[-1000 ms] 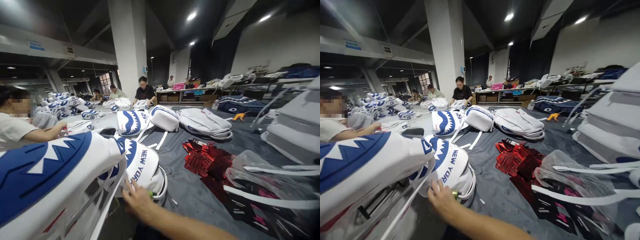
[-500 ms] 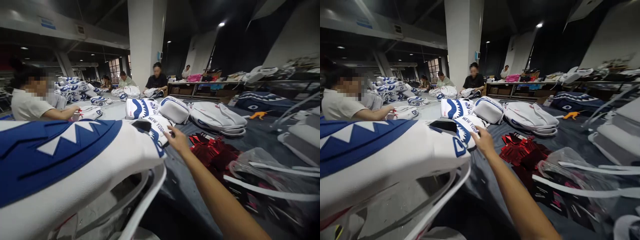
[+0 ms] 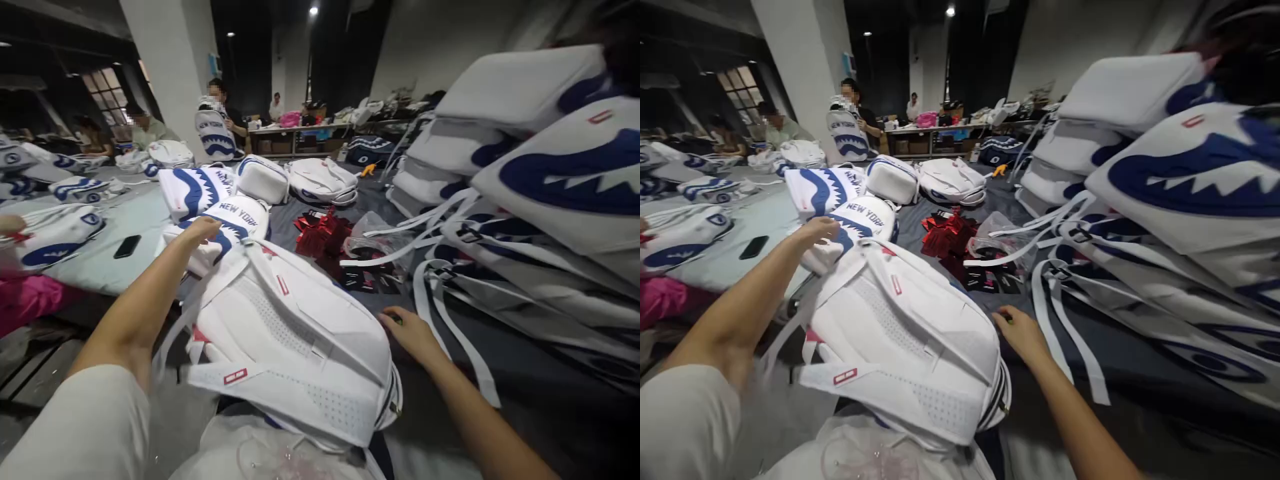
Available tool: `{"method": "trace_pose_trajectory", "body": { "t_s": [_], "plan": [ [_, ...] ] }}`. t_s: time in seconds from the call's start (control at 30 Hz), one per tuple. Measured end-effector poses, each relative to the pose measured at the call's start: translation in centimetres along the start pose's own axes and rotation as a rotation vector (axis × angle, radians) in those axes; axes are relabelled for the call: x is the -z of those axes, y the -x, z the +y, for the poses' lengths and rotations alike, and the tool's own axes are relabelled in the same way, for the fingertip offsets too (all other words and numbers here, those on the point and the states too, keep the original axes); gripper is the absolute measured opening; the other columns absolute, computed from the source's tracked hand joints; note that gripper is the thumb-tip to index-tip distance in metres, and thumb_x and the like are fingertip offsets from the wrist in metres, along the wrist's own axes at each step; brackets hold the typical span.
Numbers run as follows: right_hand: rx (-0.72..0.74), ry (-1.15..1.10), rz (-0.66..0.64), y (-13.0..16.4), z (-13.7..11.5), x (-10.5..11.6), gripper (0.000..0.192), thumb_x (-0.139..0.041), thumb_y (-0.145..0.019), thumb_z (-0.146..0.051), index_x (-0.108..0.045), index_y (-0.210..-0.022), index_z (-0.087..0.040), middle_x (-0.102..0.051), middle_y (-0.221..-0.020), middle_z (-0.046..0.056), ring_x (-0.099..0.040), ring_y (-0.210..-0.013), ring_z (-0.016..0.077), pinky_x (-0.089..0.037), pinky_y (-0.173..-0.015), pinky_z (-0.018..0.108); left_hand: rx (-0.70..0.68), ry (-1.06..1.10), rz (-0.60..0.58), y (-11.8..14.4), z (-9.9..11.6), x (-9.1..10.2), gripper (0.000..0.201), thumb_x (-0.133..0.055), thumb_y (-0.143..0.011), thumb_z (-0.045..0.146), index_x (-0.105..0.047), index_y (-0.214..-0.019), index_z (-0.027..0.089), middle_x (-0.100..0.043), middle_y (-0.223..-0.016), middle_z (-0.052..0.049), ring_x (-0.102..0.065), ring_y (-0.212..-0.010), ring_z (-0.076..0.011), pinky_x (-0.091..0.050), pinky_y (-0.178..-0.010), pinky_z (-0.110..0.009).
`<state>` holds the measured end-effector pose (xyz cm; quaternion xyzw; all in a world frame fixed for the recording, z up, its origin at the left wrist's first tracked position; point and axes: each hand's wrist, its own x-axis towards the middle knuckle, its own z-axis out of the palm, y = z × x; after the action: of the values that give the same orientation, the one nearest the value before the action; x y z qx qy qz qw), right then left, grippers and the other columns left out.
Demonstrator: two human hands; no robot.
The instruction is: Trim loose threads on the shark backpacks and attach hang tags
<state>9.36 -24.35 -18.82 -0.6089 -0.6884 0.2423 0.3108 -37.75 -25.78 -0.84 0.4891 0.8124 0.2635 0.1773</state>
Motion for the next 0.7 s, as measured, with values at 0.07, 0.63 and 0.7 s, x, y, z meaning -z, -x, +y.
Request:
{"method": "trace_pose_trajectory", "body": {
  "t_s": [0.07,0.63,0.7],
  "plan": [
    [-0.034,0.104,0.102,2.8,-0.6,1.3,0.029,-0.06,-0.077,-0.041,-0.073,-0.09,-0.019,-0.073,-0.078,0.008,-0.067,-0.071,0.0267,-0.049,-0.066,0.036,-0.09,-0.097,-0.054,0.6,1.0,-3.1,0.024,-0.06,-0.094,0.035,-0.068,-0.104,0.015,-0.071,-0.106,-0.009,-0.067,-0.102,-0.024,-0.054,-0.091,-0.043],
    [0.051,0.634,-0.348,-9.0,-10.8,-2.2,0.044,-0.06,-0.093,-0.048,-0.068,-0.118,-0.013,-0.071,-0.107,0.016,-0.069,-0.09,0.0255,-0.048,-0.071,0.028,-1.167,-0.497,0.065,11.2,-7.6,-24.3,0.048,-0.041,-0.1,0.042,-0.051,-0.139,0.015,-0.049,-0.149,-0.018,-0.042,-0.14,-0.0307,-0.029,-0.114,-0.05],
    [0.018,0.612,-0.453,-8.8,-9.1,-1.8,0.042,-0.068,-0.087,-0.051,-0.07,-0.114,-0.019,-0.073,-0.103,0.009,-0.069,-0.093,0.0249,-0.047,-0.073,0.028,-1.077,-0.416,0.167,9.8,-6.8,-23.3,0.043,-0.041,-0.1,0.038,-0.055,-0.135,0.017,-0.055,-0.142,-0.016,-0.047,-0.134,-0.0279,-0.031,-0.112,-0.048]
  ]
}}
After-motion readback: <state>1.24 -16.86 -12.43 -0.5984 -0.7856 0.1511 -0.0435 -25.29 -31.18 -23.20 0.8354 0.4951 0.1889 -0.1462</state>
